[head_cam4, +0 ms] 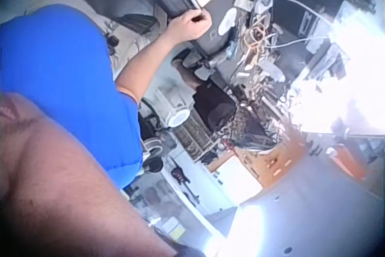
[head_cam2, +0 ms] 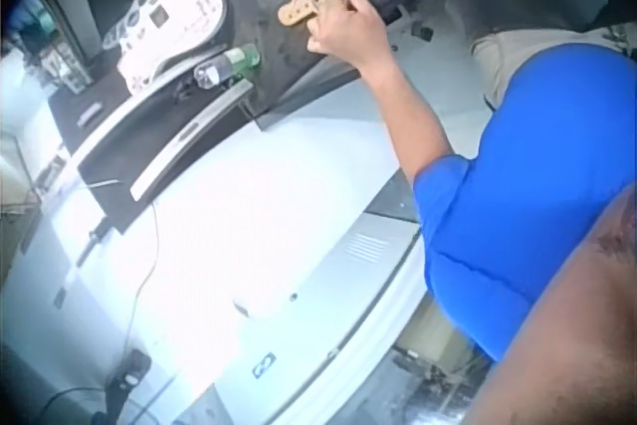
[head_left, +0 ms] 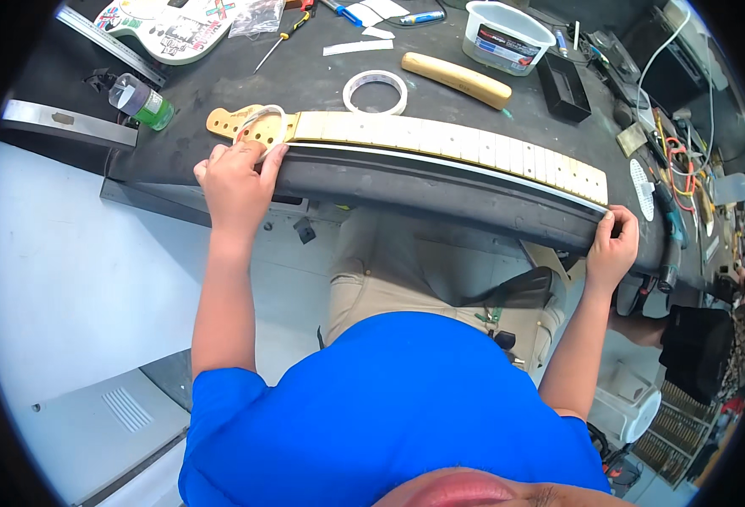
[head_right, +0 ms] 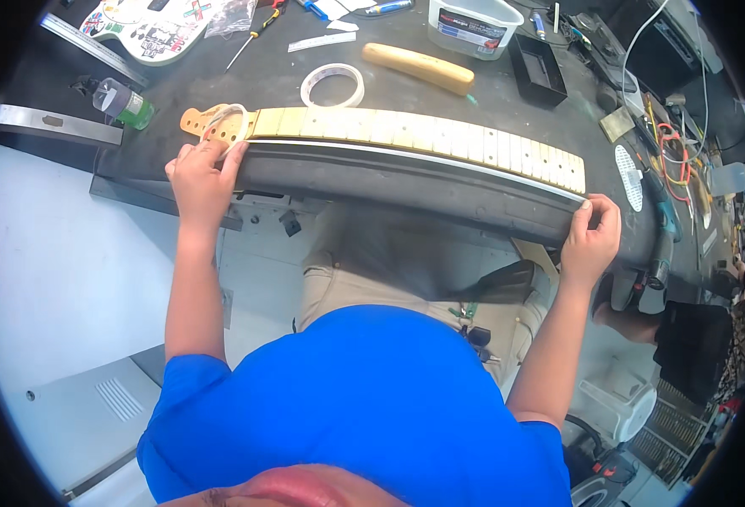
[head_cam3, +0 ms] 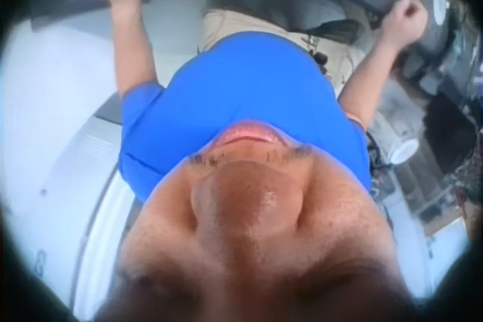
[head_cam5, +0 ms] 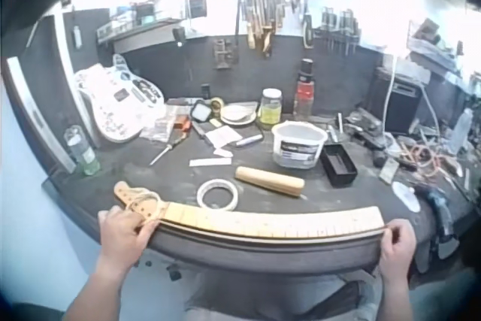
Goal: The person applies white tape to the side of a wooden instrument neck while it is positioned on a workbench.
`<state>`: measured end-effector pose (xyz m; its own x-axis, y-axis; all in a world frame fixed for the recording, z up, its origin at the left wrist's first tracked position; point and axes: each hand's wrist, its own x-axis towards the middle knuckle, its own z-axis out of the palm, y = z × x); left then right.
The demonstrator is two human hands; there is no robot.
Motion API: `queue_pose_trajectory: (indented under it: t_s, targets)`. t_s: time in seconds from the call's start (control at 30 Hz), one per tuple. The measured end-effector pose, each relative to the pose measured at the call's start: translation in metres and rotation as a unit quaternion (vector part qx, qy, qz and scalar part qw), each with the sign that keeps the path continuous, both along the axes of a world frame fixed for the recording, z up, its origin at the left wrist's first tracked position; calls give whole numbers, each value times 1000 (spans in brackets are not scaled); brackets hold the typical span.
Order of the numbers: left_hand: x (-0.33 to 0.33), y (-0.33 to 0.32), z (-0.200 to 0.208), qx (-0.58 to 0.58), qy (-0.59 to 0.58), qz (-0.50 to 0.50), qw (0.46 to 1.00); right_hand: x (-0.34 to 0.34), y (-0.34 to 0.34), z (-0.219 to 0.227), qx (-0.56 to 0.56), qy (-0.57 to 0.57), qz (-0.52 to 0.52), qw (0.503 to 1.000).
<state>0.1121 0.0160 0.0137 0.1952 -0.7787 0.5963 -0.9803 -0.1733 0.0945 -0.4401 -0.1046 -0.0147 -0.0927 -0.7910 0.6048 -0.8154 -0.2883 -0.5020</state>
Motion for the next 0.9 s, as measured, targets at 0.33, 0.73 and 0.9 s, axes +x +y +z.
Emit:
queue_pose_trajectory:
  t_s: [0.33, 0.73, 0.9]
  targets:
    - [-7, -1, 8, -2, 40, -28, 999, -26, 14, -1, 6, -80, 0, 997]
    - [-78, 2, 77, -73, -24, -242, 967, -58, 110, -50, 239, 52, 0, 970]
    - [-129, -7, 99, -82, -30, -291, 953, 111, 62, 100, -105, -51, 328, 937]
